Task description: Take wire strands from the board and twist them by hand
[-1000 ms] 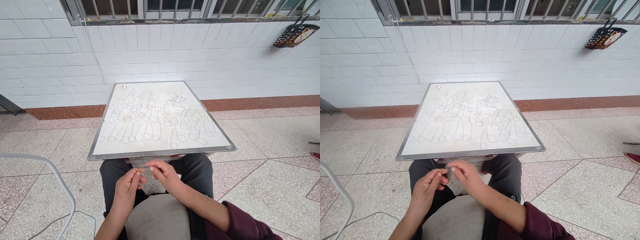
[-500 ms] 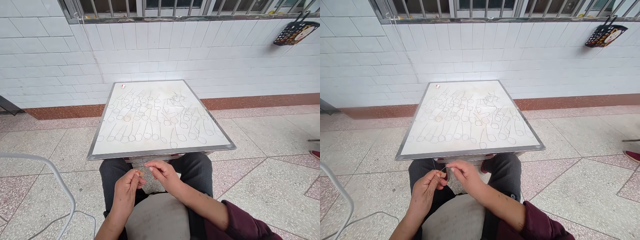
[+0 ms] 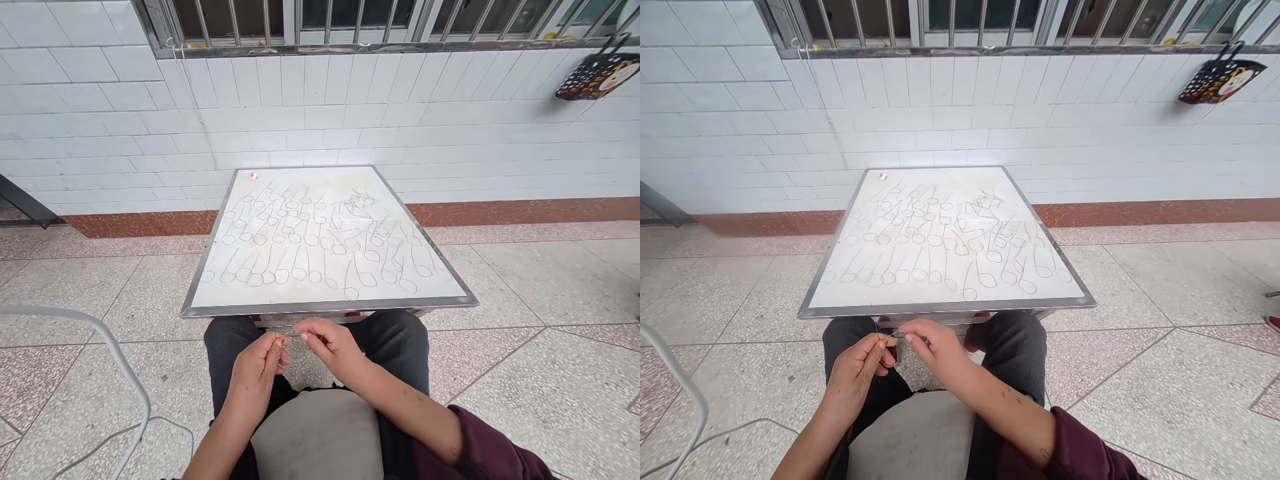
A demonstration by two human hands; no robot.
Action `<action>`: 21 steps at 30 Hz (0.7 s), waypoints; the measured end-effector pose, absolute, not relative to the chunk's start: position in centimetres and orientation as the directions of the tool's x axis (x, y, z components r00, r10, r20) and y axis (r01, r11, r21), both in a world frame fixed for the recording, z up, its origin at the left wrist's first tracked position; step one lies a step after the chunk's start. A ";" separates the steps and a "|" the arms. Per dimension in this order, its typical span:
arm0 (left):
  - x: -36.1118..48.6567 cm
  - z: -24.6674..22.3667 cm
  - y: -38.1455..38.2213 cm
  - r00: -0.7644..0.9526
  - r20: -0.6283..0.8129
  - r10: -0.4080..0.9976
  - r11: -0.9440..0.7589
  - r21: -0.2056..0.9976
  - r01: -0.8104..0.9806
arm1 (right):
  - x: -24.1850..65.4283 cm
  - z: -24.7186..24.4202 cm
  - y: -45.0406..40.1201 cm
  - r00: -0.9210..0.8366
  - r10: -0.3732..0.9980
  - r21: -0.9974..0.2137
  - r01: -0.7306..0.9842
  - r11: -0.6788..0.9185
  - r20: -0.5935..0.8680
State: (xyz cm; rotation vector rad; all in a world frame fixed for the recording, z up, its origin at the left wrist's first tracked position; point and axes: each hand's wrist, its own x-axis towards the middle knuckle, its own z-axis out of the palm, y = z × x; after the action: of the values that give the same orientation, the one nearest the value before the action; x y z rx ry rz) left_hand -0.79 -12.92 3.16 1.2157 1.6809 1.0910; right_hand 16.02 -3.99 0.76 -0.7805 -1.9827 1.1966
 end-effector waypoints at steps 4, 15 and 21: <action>-0.6 4.5 -12.2 -0.208 -0.135 0.969 0.176 0.965 0.195 | 15.6 0.6 -4.1 -0.504 0.849 -0.966 0.099 0.238 0.157; -1.4 1.8 -10.9 -0.138 -0.263 0.955 0.266 0.964 0.002 | 14.8 0.7 -1.7 -0.394 0.919 -0.993 -0.104 -0.062 -0.016; -1.3 -7.3 -8.5 0.120 -0.481 0.868 0.458 0.871 0.179 | 14.8 0.3 4.7 -0.287 0.958 -0.999 0.029 0.021 0.012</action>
State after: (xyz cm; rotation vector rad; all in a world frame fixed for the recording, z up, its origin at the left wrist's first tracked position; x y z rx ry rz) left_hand -1.33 -8.49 -7.28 1.0092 1.3862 0.6550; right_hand 14.76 4.74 0.26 -1.0689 -1.4525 1.3919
